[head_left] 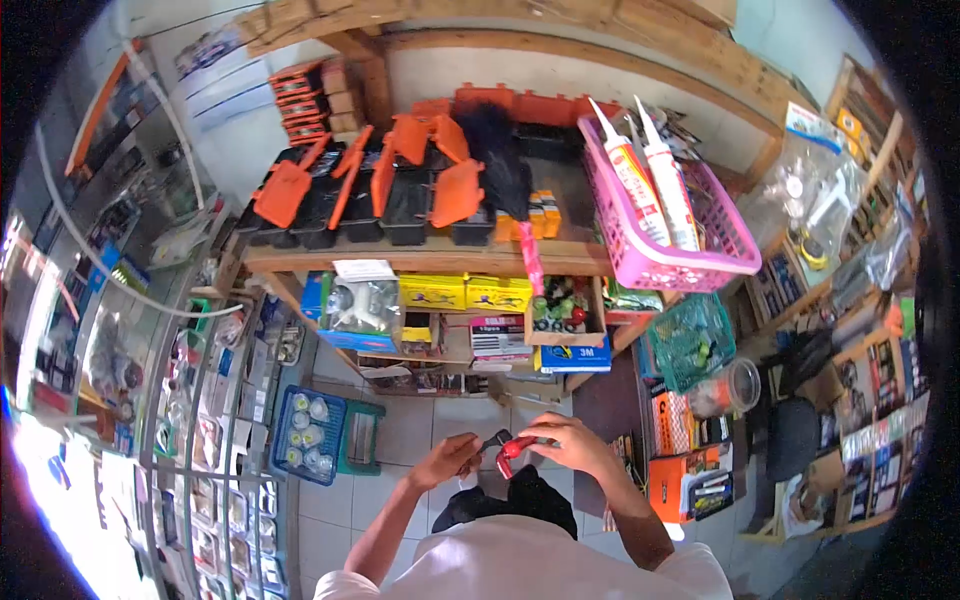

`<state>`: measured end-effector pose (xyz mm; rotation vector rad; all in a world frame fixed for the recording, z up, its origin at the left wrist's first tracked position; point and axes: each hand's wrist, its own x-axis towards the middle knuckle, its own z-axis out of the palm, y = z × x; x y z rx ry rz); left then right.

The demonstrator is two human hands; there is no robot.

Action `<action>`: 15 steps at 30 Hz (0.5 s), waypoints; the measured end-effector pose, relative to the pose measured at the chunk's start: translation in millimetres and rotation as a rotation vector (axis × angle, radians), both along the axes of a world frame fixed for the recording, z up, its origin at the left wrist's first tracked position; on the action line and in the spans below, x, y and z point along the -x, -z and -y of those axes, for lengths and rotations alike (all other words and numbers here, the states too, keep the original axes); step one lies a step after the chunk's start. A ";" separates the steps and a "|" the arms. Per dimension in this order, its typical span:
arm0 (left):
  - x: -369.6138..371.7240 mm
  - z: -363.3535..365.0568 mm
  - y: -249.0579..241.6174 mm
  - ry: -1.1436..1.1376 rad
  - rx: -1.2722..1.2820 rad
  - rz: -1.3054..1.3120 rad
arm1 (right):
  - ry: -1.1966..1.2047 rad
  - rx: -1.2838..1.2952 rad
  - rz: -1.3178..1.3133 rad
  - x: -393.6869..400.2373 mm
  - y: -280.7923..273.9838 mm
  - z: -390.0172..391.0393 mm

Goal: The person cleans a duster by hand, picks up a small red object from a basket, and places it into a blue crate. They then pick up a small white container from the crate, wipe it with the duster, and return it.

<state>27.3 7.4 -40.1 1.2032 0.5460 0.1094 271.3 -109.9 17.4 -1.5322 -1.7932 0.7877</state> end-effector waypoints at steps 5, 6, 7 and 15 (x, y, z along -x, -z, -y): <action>38.8 1.2 5.4 -0.083 -0.091 0.008 | -0.206 0.128 0.014 19.3 -19.1 -34.6; 44.3 3.4 5.4 -0.094 -0.091 0.008 | -0.125 0.102 -0.001 17.6 -25.3 -43.8; 48.7 5.0 4.6 -0.164 -0.074 0.022 | -0.045 0.075 -0.016 11.4 -31.7 -52.5; 89.2 0.2 -10.5 -0.534 0.052 0.111 | 0.654 0.044 -0.569 -77.3 -61.8 -150.7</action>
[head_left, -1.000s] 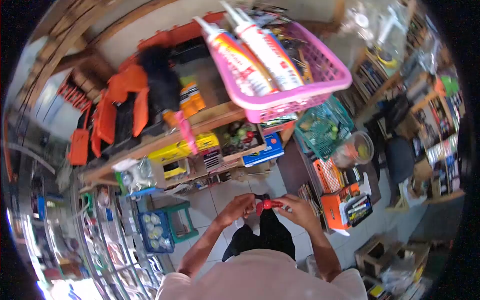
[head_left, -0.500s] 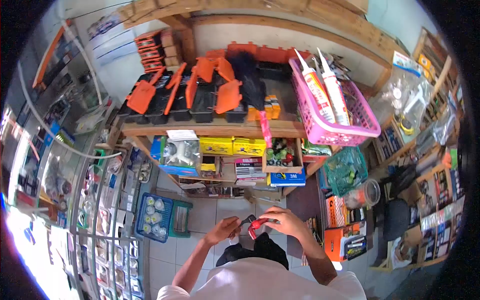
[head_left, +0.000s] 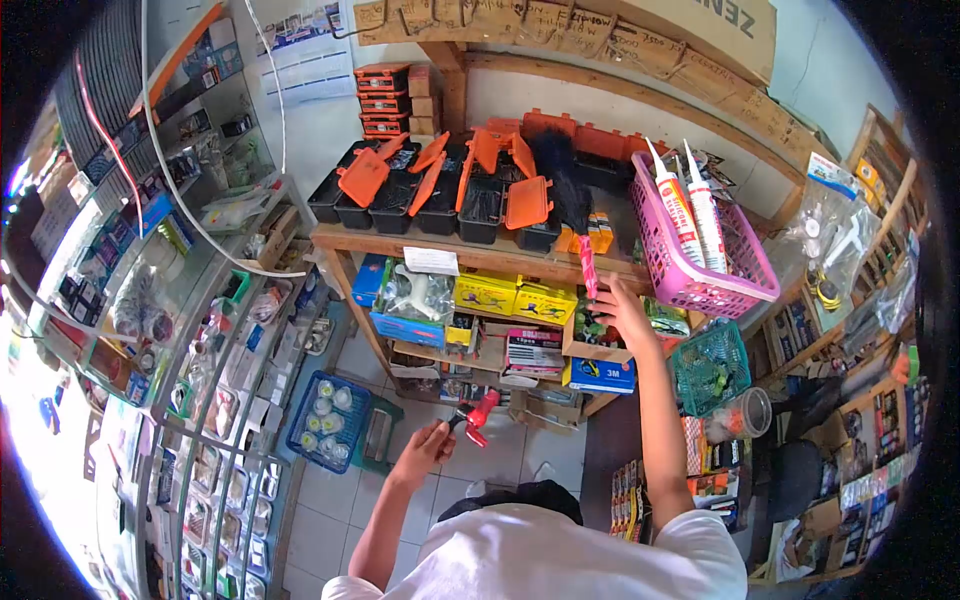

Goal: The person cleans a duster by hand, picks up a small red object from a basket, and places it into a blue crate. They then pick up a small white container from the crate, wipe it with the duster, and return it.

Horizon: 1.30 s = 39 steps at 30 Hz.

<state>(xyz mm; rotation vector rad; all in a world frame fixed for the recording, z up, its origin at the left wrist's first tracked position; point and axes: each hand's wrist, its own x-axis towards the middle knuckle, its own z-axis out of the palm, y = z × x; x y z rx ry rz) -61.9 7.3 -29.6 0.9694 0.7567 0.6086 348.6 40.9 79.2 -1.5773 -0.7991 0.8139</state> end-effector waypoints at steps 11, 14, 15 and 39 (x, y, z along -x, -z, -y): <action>7.7 -16.3 -27.9 -0.104 0.044 0.273 | -0.472 -0.332 -0.796 -2.2 -7.8 -44.0; 9.2 -25.3 -37.8 -0.167 0.021 0.306 | -0.334 -0.334 -0.690 34.6 -16.9 -0.4; 9.1 -25.9 -45.5 -0.219 -0.007 0.276 | -0.331 -0.327 -0.606 52.6 -18.3 18.3; -71.0 -7.2 -51.5 -0.104 0.184 0.362 | -0.375 -0.096 0.205 175.0 86.6 112.2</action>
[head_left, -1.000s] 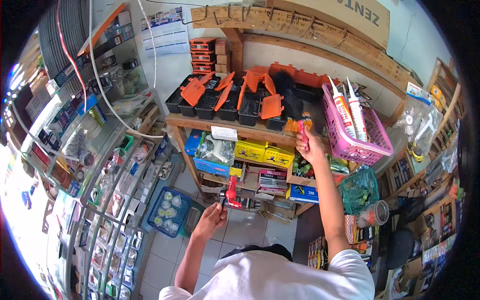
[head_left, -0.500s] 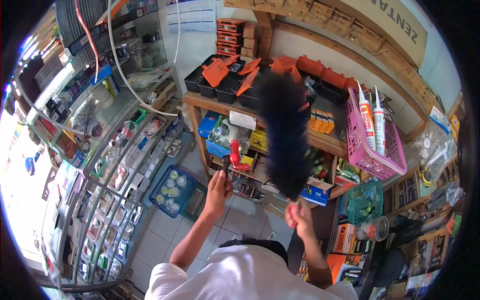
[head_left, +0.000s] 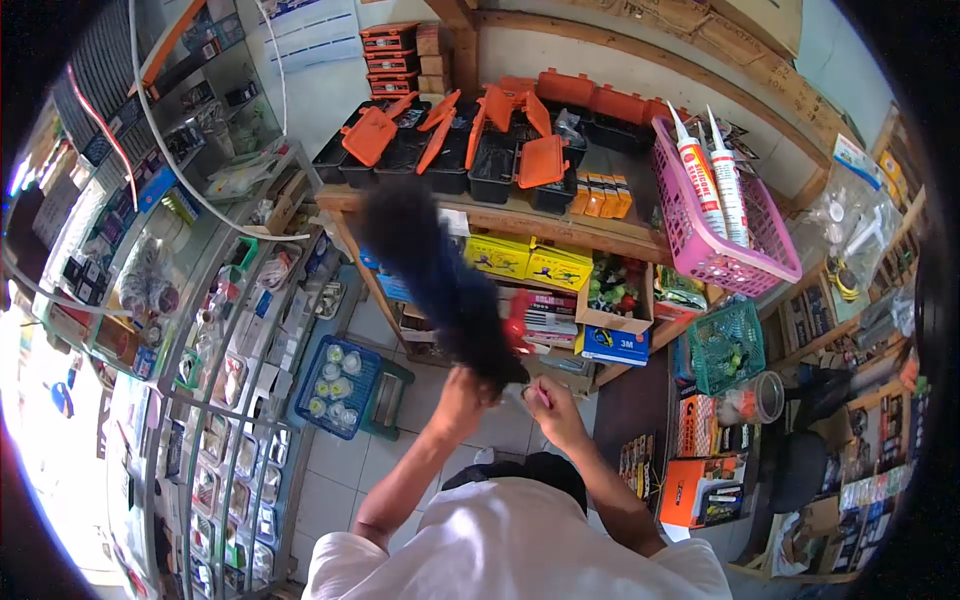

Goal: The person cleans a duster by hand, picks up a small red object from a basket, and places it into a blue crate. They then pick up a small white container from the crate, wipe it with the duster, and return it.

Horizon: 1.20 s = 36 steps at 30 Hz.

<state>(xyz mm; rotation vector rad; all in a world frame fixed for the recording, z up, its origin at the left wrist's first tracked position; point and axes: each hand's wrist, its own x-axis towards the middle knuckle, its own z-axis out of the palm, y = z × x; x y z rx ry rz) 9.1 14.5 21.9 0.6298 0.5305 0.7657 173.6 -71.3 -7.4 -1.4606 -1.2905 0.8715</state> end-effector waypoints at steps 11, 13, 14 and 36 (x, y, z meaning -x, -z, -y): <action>24.2 4.6 18.5 -0.325 0.094 -0.226 | -0.344 0.254 -0.575 -3.1 4.4 12.9; 17.7 23.3 42.6 -0.100 0.075 -0.119 | -0.391 0.406 -0.880 0.4 -7.2 4.6; 14.7 30.6 52.6 0.016 0.067 -0.066 | -0.383 0.402 -0.884 4.4 -16.1 1.2; -27.8 40.6 9.0 0.139 0.202 -0.126 | 0.277 -0.147 0.353 2.2 4.4 16.8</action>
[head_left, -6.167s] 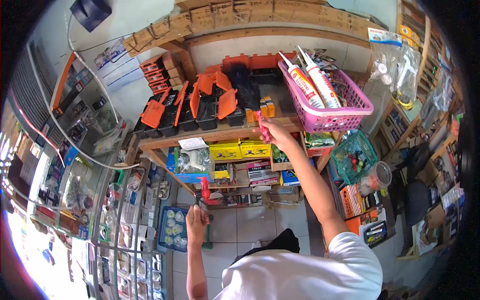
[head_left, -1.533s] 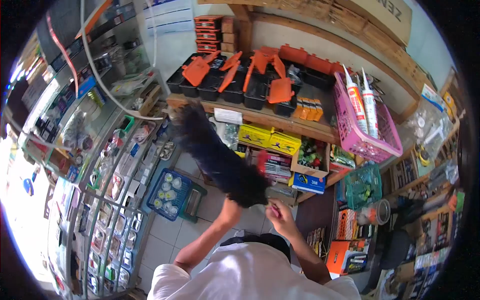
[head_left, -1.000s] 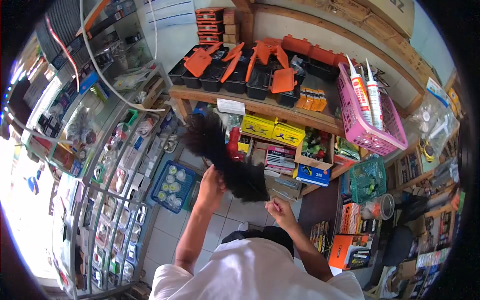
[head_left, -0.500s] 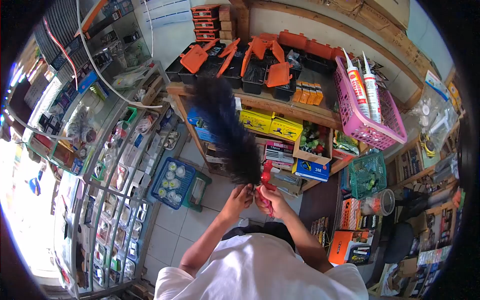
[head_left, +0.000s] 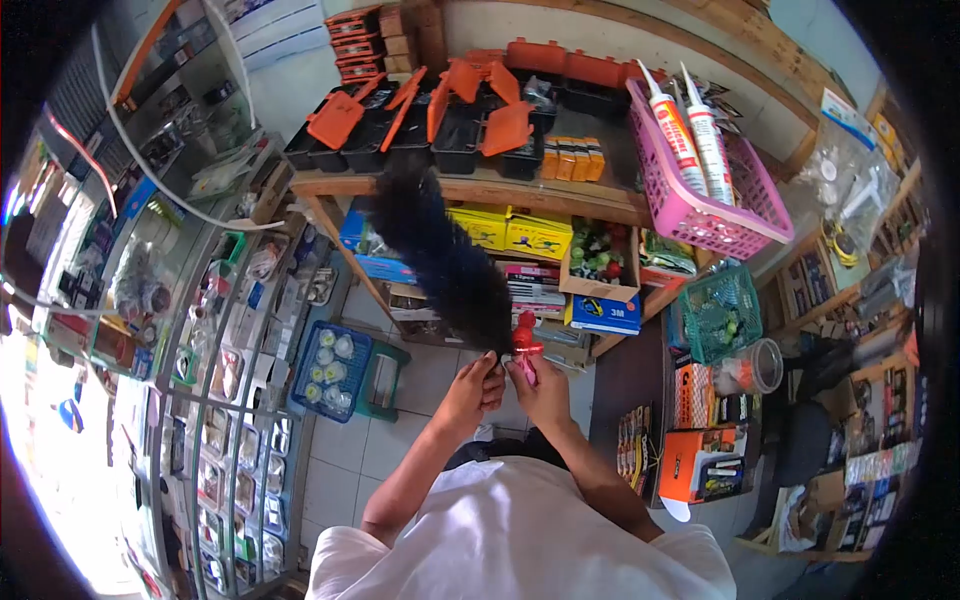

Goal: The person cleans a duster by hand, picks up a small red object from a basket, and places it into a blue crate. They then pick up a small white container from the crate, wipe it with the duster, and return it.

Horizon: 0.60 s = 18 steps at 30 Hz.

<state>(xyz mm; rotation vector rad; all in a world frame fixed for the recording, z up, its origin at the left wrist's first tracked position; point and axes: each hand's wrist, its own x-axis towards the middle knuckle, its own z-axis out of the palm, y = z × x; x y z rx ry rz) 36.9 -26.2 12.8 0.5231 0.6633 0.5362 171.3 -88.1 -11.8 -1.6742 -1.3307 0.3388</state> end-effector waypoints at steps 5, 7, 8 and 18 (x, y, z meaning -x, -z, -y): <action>-14.9 -14.0 0.5 0.087 0.203 0.096 | 0.198 -0.032 0.113 -4.7 -3.1 10.4; -19.0 -20.8 -2.5 0.117 0.258 0.113 | 0.217 -0.060 0.104 -9.2 0.2 14.9; -20.2 -23.4 -4.6 0.119 0.273 0.128 | 0.218 -0.085 0.093 -11.1 3.1 17.3; -13.5 -58.1 -14.5 0.091 0.191 0.129 | 0.031 0.135 -0.826 -25.9 22.0 36.9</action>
